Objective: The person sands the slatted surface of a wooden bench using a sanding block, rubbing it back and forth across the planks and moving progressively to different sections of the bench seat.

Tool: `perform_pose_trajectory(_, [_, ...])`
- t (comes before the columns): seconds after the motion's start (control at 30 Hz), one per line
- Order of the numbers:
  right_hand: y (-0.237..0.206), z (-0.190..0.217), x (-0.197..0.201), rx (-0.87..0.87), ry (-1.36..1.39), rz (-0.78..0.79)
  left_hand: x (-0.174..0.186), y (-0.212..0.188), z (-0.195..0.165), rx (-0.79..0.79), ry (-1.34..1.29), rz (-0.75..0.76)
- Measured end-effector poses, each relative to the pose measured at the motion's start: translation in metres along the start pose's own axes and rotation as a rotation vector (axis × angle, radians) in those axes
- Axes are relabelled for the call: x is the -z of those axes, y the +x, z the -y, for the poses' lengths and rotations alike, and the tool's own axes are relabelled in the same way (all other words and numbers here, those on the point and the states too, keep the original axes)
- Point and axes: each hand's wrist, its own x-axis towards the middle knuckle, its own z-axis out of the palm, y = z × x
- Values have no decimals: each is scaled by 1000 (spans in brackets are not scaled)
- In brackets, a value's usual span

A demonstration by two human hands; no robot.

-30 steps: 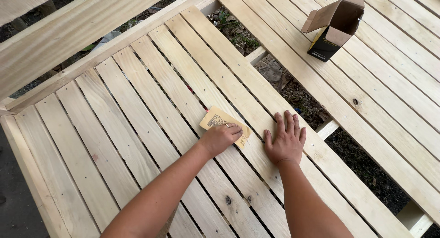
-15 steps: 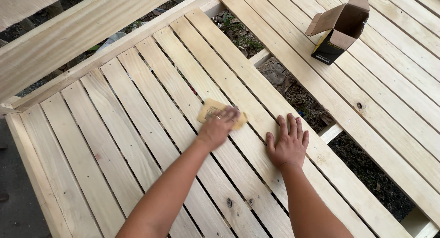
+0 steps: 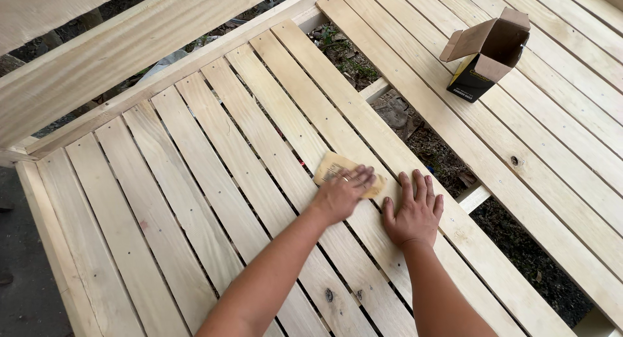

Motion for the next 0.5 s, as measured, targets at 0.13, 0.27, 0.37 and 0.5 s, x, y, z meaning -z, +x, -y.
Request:
perform_pose_trajectory(0.13, [0,-1,-1,-5,2,2,47,11,110,528,53,-6])
perform_pose_trajectory(0.27, [0,0,-1,-7,0,10,79,19,132,448,-69,71])
perform_pose_trajectory(0.37, [-1,1,0,-11,1,10,94,28,117,201,107,173])
perform_pose_trajectory(0.5, [0,1,0,-11,-16,21,105,42,106,-27,398,226])
